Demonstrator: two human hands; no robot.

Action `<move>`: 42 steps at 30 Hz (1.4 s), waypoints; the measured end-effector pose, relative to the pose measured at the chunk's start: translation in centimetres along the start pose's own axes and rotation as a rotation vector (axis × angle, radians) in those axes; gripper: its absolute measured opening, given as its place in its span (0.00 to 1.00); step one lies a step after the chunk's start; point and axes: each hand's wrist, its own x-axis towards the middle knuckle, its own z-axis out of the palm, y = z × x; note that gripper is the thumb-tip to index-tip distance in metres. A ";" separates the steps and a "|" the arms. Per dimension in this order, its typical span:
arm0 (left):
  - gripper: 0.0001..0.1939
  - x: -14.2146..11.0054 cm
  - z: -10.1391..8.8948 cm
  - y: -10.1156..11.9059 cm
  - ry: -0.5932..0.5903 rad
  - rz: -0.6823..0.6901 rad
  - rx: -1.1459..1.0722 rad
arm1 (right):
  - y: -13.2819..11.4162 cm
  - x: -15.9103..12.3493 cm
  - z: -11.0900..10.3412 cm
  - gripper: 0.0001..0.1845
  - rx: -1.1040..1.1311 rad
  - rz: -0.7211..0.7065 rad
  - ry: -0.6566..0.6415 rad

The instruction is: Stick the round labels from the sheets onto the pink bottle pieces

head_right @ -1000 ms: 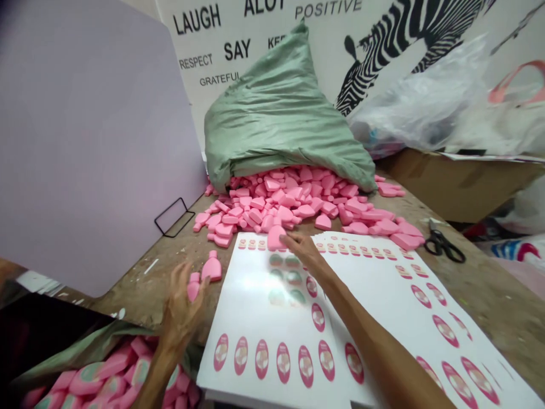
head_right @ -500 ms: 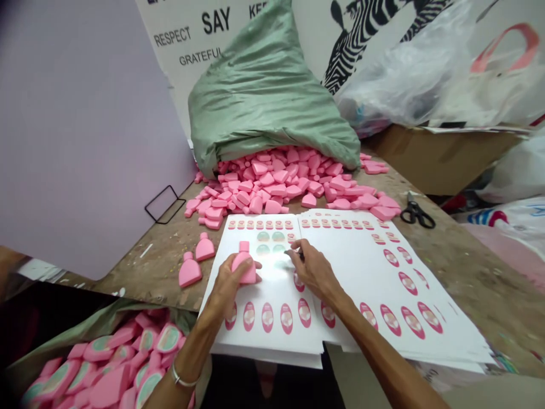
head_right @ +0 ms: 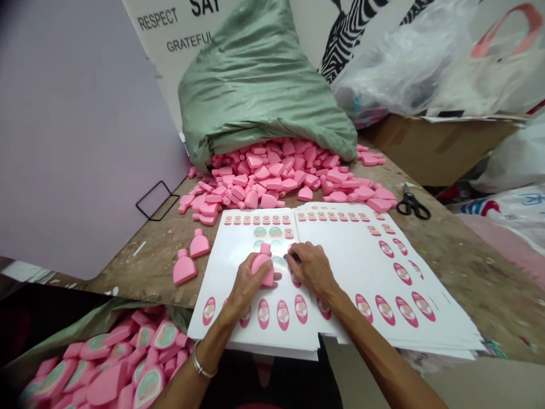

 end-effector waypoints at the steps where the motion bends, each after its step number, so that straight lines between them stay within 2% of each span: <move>1: 0.17 0.0 0.0 0.0 -0.001 0.000 0.004 | 0.1 0.0 0.1 0.05 0.023 0.010 -0.009; 9: 0.17 -0.3 0.1 0.6 -0.002 -0.017 0.016 | 0.3 0.3 0.7 0.05 0.022 0.008 0.014; 15: 0.19 -0.4 0.1 0.5 -0.004 -0.008 0.010 | 0.1 0.5 0.5 0.10 0.047 0.028 0.063; 18: 0.22 -0.3 0.0 0.6 -0.004 -0.007 -0.025 | -0.4 0.3 -0.6 0.12 0.173 0.085 0.096; 22: 0.26 -0.3 -0.2 0.6 0.025 -0.024 -0.070 | -1.6 0.0 -2.7 0.16 0.496 0.290 0.098; 25: 0.29 -0.5 -0.3 0.5 -0.003 -0.025 -0.232 | -3.1 -0.1 -3.7 0.18 0.608 0.347 0.049; 29: 0.30 -1.2 -0.4 0.9 -0.045 -0.054 -0.421 | -5.2 -0.2 -3.7 0.17 0.650 0.305 -0.014; 35: 0.29 -2.0 -0.7 2.2 -0.071 -0.065 -0.425 | -6.5 0.2 -3.8 0.14 0.664 0.248 0.018; 42: 0.29 -2.3 -0.6 2.7 -0.076 -0.059 -0.436 | -7.1 0.2 -4.1 0.14 0.646 0.218 0.021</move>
